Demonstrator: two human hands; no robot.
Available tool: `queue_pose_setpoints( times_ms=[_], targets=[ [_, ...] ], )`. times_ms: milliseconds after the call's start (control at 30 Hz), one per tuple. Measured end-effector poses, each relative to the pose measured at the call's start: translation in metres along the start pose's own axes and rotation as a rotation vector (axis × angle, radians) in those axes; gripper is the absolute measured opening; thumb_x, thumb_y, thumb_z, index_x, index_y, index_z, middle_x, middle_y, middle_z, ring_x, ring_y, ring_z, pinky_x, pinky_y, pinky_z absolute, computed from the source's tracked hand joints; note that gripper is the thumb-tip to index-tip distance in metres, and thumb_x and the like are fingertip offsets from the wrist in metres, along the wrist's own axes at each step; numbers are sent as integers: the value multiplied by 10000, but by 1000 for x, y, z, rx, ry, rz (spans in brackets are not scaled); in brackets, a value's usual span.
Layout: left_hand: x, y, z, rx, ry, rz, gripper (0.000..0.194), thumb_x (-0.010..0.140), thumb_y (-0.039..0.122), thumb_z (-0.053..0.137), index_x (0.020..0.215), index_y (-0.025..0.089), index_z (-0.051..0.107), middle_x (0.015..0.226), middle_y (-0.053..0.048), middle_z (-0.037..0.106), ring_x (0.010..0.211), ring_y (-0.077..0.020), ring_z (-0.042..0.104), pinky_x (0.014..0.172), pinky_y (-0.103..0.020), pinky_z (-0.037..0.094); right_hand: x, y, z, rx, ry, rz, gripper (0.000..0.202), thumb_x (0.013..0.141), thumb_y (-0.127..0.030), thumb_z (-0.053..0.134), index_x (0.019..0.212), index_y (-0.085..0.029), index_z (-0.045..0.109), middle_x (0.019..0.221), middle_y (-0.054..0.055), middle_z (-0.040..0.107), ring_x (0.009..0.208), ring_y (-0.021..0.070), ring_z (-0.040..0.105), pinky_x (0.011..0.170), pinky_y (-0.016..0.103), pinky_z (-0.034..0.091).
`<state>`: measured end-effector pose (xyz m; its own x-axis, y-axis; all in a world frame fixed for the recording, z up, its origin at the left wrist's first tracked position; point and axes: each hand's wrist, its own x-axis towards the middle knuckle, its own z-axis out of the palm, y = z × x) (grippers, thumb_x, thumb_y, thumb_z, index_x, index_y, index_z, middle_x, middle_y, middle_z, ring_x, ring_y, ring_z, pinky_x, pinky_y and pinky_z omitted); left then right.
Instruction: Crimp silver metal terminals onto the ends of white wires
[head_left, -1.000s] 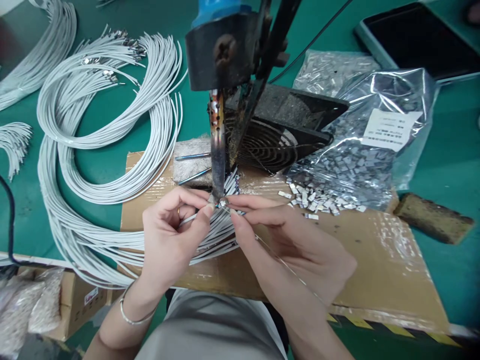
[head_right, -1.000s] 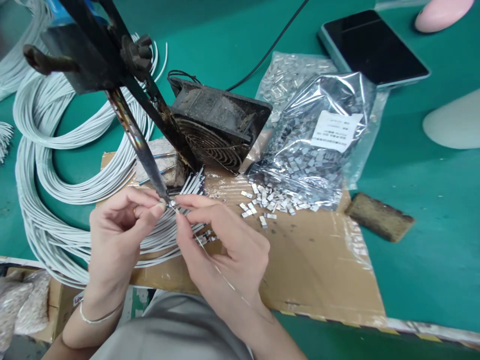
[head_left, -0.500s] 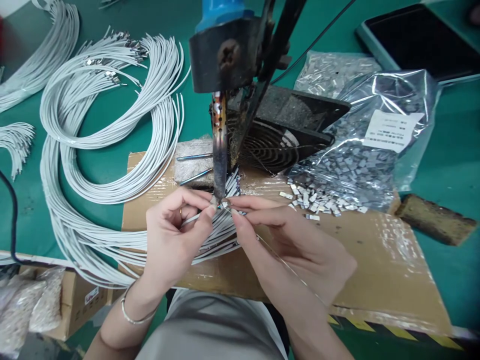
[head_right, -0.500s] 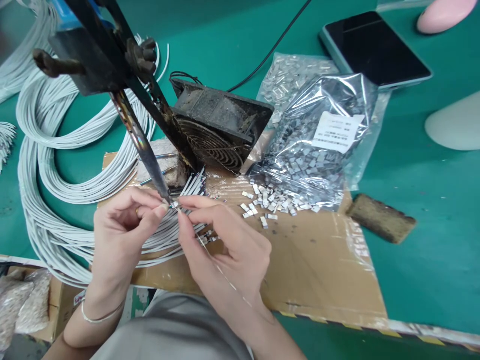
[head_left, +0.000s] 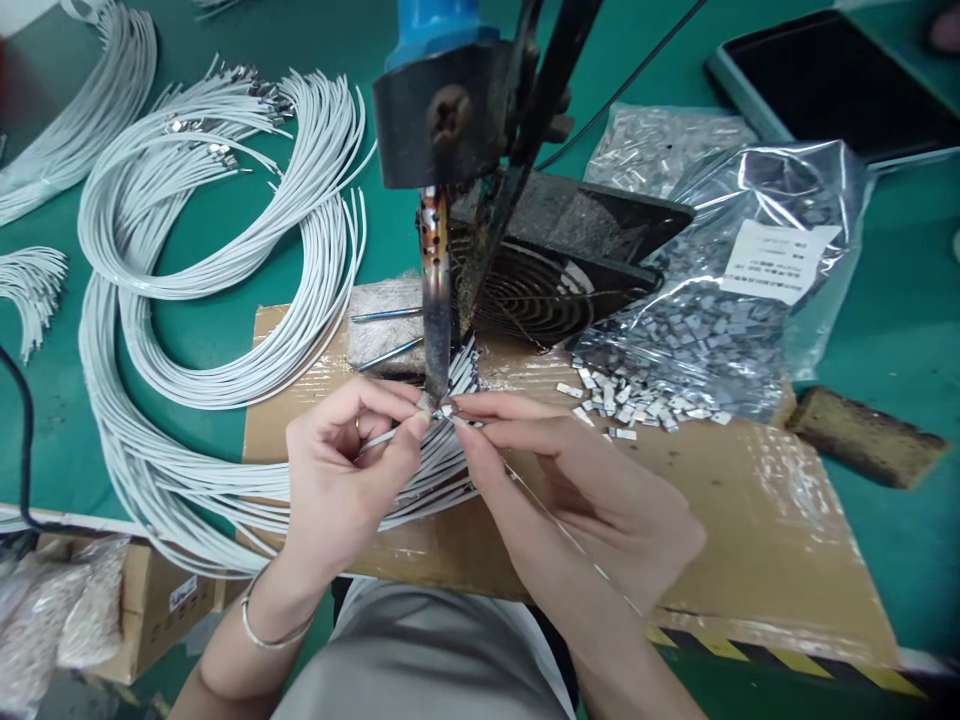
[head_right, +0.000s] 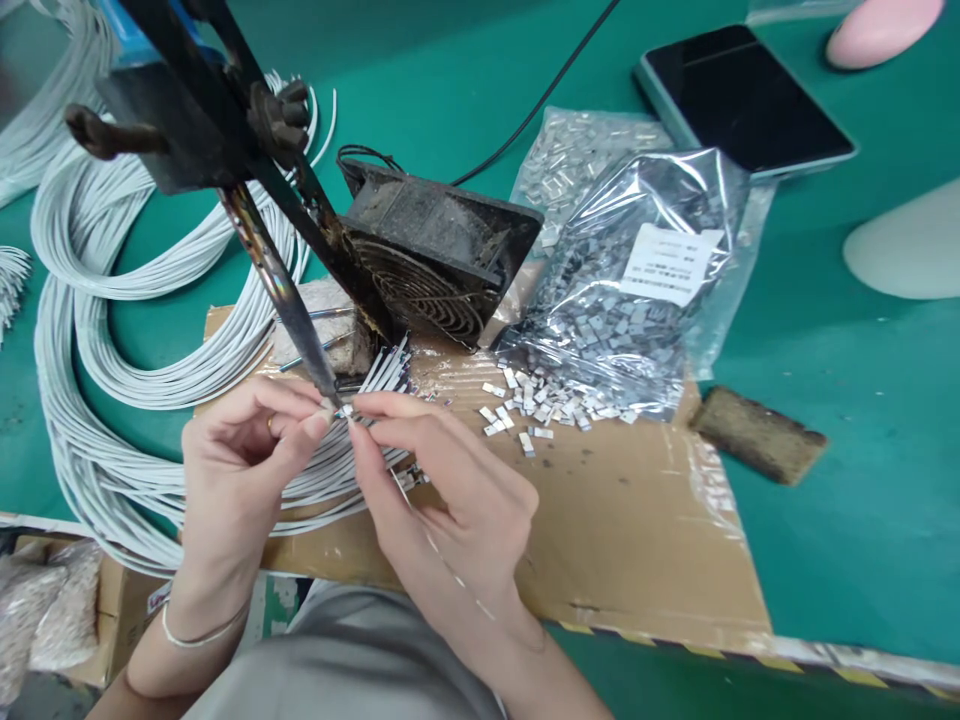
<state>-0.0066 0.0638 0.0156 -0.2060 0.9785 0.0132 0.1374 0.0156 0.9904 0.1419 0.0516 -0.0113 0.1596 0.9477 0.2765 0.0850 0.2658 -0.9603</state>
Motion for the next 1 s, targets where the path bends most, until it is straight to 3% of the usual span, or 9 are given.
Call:
queue_pose_setpoints(
  times_ms=[567, 800, 1000],
  targets=[
    [0, -2, -3, 29, -13, -3, 151, 853, 67, 838, 781, 195, 803, 884, -15, 796, 519, -34, 429, 447, -185, 271, 2, 0, 0, -38, -17, -48, 229, 934, -38, 772, 974, -264, 761, 1075, -19, 843, 958, 150, 817, 888, 275, 680],
    [-1, -2, -3, 31, -14, 14, 149, 869, 68, 832, 799, 197, 808, 878, -12, 790, 486, -28, 363, 441, -198, 273, 3, -1, 1, -64, -5, -77, 257, 950, -31, 753, 975, -287, 760, 1057, -3, 851, 912, 185, 827, 837, 320, 697],
    [-1, -3, -4, 39, -27, 16, 140, 886, 98, 833, 794, 200, 807, 879, -20, 793, 499, -38, 391, 438, -198, 265, 3, -1, 2, -111, 4, -103, 243, 960, -46, 742, 961, -289, 756, 1026, 9, 856, 840, 195, 825, 803, 331, 708]
  ],
)
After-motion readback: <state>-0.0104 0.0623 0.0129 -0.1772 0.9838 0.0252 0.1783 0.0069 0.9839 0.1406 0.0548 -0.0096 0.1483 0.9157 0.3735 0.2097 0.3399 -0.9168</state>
